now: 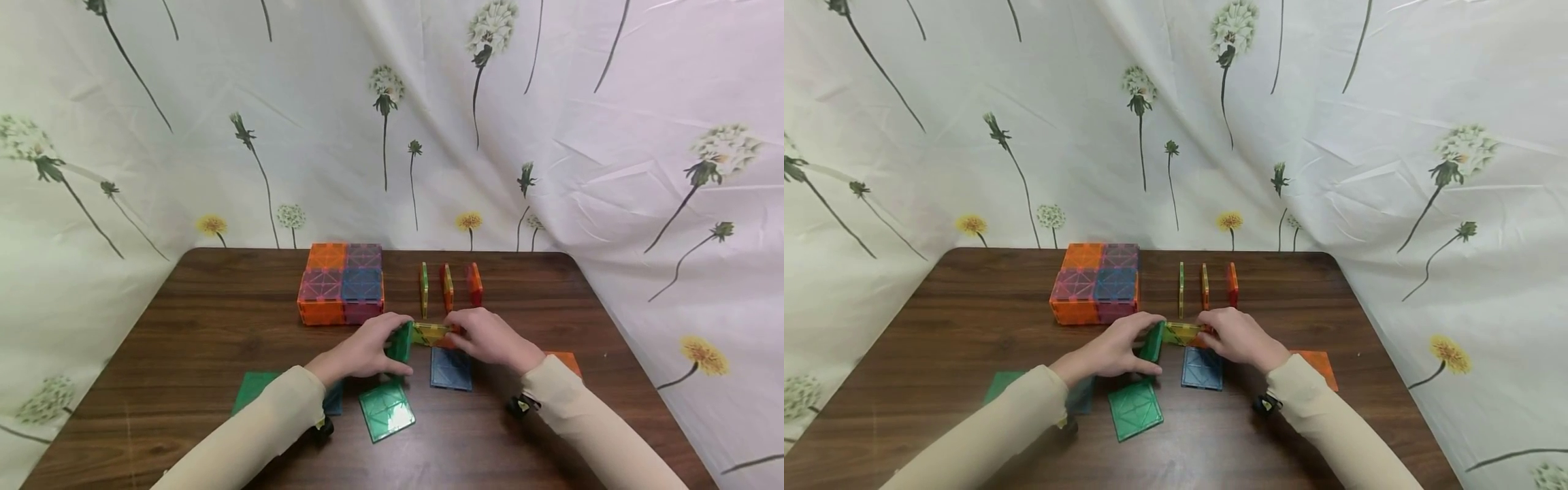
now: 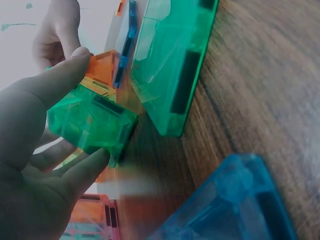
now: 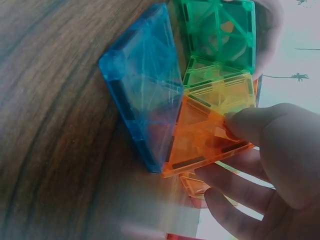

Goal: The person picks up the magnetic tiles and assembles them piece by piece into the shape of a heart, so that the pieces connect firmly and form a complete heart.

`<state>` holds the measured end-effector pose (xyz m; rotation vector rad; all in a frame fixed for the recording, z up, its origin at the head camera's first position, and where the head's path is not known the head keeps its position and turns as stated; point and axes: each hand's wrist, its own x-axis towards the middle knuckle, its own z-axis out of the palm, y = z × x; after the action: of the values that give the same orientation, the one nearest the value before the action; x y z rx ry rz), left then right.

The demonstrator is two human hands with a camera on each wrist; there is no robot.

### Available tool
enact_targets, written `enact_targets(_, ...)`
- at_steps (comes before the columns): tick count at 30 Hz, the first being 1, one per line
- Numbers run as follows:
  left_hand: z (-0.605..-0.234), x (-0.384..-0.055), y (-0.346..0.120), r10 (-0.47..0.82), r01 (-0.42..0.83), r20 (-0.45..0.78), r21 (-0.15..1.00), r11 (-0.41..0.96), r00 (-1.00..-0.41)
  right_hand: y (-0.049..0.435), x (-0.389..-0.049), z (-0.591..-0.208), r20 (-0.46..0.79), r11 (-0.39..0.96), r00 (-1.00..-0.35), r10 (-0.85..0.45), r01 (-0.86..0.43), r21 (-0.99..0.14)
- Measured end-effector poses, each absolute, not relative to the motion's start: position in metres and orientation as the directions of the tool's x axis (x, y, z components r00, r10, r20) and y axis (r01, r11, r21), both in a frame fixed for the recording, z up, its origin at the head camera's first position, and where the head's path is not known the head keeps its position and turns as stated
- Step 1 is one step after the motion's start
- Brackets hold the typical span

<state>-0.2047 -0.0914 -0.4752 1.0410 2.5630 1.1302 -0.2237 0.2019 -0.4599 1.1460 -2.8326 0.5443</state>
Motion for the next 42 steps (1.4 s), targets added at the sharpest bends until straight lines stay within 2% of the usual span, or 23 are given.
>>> enact_targets(8, -0.477, -0.206, -0.091, 0.651, 0.556, 0.14, 0.668, 0.494, -0.746, 0.204, -0.216, -0.466, 0.131, 0.737, -0.785, -0.605, -0.615, -0.28)
enact_targets(13, -0.478, -0.206, -0.092, 0.649, 0.558, 0.141, 0.663, 0.499, -0.748, 0.208, -0.207, -0.468, 0.164, 0.782, -0.825, -0.542, -0.566, -0.262)
enact_targets(16, -0.478, -0.206, -0.092, 0.648, 0.565, 0.146, 0.652, 0.506, -0.748, 0.209, -0.2, -0.468, 0.224, 0.762, -0.803, -0.552, -0.595, -0.256)
enact_targets(19, -0.479, -0.207, -0.092, 0.647, 0.567, 0.147, 0.649, 0.508, -0.748, 0.21, -0.194, -0.47, 0.27, 0.706, -0.749, -0.605, -0.662, -0.252)
enact_targets(24, -0.479, -0.206, -0.092, 0.644, 0.553, 0.135, 0.659, 0.509, -0.753, 0.209, -0.184, -0.477, 0.186, 0.65, -0.688, -0.702, -0.725, -0.229)
enact_targets(28, -0.478, -0.206, -0.092, 0.645, 0.558, 0.135, 0.652, 0.514, -0.752, 0.208, -0.178, -0.483, 0.118, 0.664, -0.687, -0.717, -0.724, -0.187)
enact_targets(42, -0.478, -0.206, -0.092, 0.635, 0.547, 0.133, 0.658, 0.517, -0.761, 0.207, -0.169, -0.487, 0.119, 0.67, -0.695, -0.709, -0.716, -0.195)
